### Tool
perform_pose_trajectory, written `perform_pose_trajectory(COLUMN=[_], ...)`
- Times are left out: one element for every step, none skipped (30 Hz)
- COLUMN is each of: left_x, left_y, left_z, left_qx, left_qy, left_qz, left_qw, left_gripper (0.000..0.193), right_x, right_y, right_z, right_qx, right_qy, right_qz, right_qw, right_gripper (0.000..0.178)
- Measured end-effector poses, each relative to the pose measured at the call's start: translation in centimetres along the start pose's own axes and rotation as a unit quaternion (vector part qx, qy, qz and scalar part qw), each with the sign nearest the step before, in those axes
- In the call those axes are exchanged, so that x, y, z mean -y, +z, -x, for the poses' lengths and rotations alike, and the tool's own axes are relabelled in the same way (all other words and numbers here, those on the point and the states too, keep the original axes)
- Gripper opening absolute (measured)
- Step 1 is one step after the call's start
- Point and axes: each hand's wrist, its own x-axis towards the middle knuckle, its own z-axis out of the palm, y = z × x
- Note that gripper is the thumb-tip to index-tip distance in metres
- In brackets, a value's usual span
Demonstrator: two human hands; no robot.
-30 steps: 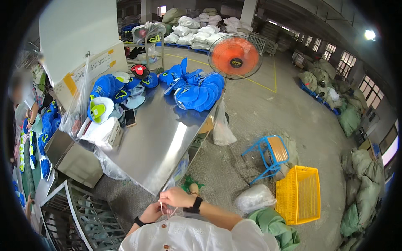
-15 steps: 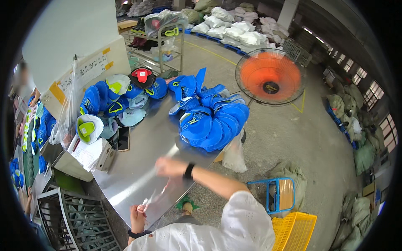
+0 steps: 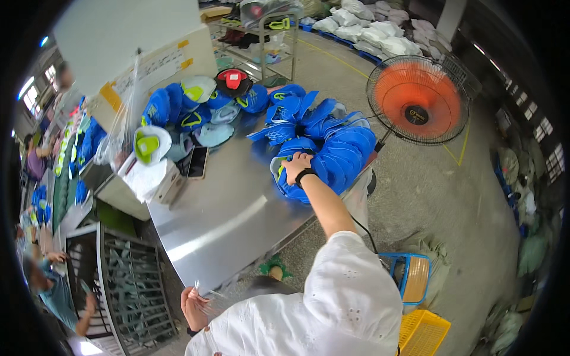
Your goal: The person is assembling blue shoe uppers, organizing them on a workstation, and moving them across a manufacturing floor to different stations.
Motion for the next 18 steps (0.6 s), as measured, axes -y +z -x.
perform_pose_trajectory(left_x=[0.7,1.7,3.3,3.8,6.2,8.7,8.4,7.4,7.1,7.0,7.8,9.1,9.9,10.6,11.1,11.5,11.9,12.2], left_y=[-1.0,-1.6,-1.7,-1.8,-2.6,-3.4,-2.4,-0.4,1.1,2.3,3.0,3.5,4.2,4.7,5.3,5.8,5.5,5.1], left_z=[0.5,1.0,1.2,1.6,1.1,1.1,2.0,2.3,2.6,2.6,2.2,1.7,1.4,1.4,1.3,1.1,1.1,1.4], left_qx=[0.013,0.025,-0.012,0.051,0.044,0.036,0.079,0.122,0.115,0.111,0.132,0.15,0.141,0.132,0.096,0.017,0.007,-0.002], left_qy=[-0.011,-0.024,-0.043,-0.041,-0.015,0.006,-0.024,-0.049,-0.057,-0.065,-0.02,0.026,0.063,0.101,0.059,0.26,0.223,0.185], left_qz=[-0.005,-0.01,0.048,0.028,-0.059,-0.144,-0.052,0.041,-0.007,-0.057,-0.099,-0.141,-0.173,-0.206,-0.25,-0.374,-0.399,-0.423], left_qw=[1.0,0.999,0.998,0.997,0.997,0.989,0.995,0.99,0.992,0.99,0.986,0.978,0.973,0.964,0.962,0.89,0.889,0.887], left_gripper=[0.019,0.021,0.02,0.016,0.016,0.016,0.014,0.013,0.009,0.009,0.018,0.03,0.041,0.052,0.066,0.072,0.074,0.077], right_x=[0.2,0.2,0.5,0.7,1.0,1.4,2.2,2.6,3.2,3.8,4.2,4.6,4.8,5.0,5.0,4.9,4.7,4.6], right_y=[0.2,0.4,1.0,1.2,1.6,1.9,1.7,1.7,1.9,2.0,1.8,1.7,1.5,1.4,0.7,0.8,1.2,1.2], right_z=[1.7,3.5,5.2,7.3,8.9,10.2,11.7,13.1,14.2,15.3,16.2,16.7,17.0,17.2,17.4,17.2,17.0,17.1], right_qx=[0.002,0.005,-0.006,-0.019,-0.03,-0.04,-0.022,-0.014,-0.031,-0.049,-0.043,-0.039,-0.05,-0.061,-0.057,-0.058,-0.076,-0.093], right_qy=[-0.045,-0.091,-0.13,-0.17,-0.219,-0.269,-0.314,-0.323,-0.38,-0.433,-0.461,-0.47,-0.515,-0.559,-0.563,-0.567,-0.563,-0.557], right_qz=[-0.007,-0.013,-0.001,-0.001,0.02,0.041,0.04,0.044,0.056,0.065,0.058,0.061,0.067,0.073,0.091,0.095,0.095,0.094], right_qw=[0.999,0.996,0.992,0.985,0.975,0.961,0.948,0.945,0.923,0.898,0.885,0.88,0.853,0.824,0.82,0.816,0.818,0.82], right_gripper=[0.067,0.065,0.062,0.053,0.049,0.045,0.038,0.038,0.035,0.033,0.03,0.03,0.028,0.026,0.022,0.022,0.02,0.019])
